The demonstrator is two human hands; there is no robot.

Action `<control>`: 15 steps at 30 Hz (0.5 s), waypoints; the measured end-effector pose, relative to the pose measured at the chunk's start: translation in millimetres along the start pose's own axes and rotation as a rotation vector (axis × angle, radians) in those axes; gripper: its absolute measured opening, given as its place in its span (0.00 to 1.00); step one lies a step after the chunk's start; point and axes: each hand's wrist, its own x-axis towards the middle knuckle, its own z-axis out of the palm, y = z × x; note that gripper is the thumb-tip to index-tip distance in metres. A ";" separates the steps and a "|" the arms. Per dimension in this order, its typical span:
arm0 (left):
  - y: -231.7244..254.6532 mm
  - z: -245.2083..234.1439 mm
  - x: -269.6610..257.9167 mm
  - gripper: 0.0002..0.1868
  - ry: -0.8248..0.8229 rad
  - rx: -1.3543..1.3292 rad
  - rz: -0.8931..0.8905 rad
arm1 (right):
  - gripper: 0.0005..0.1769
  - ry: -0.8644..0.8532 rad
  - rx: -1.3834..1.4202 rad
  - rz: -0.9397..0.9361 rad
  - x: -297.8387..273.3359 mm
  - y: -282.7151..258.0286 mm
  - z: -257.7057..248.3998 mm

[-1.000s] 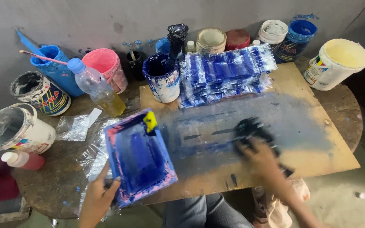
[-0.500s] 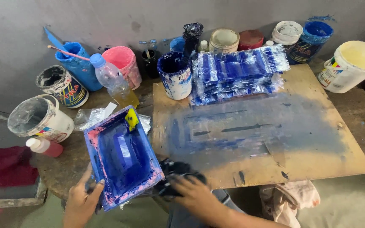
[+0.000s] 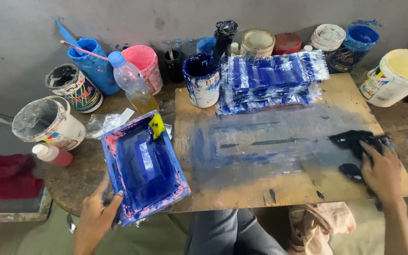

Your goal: The person scoops blue paint from a container and pours it into a rectangular tray. They then use a yellow sponge to spread the paint evenly across the tray's surface. The person also wipes the table surface with a dark cloth and handles a clear plastic sheet.

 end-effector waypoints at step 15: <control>16.5 -4.7 -10.8 0.41 -0.012 0.029 -0.216 | 0.32 -0.254 0.552 -1.000 56.8 -381.5 46.3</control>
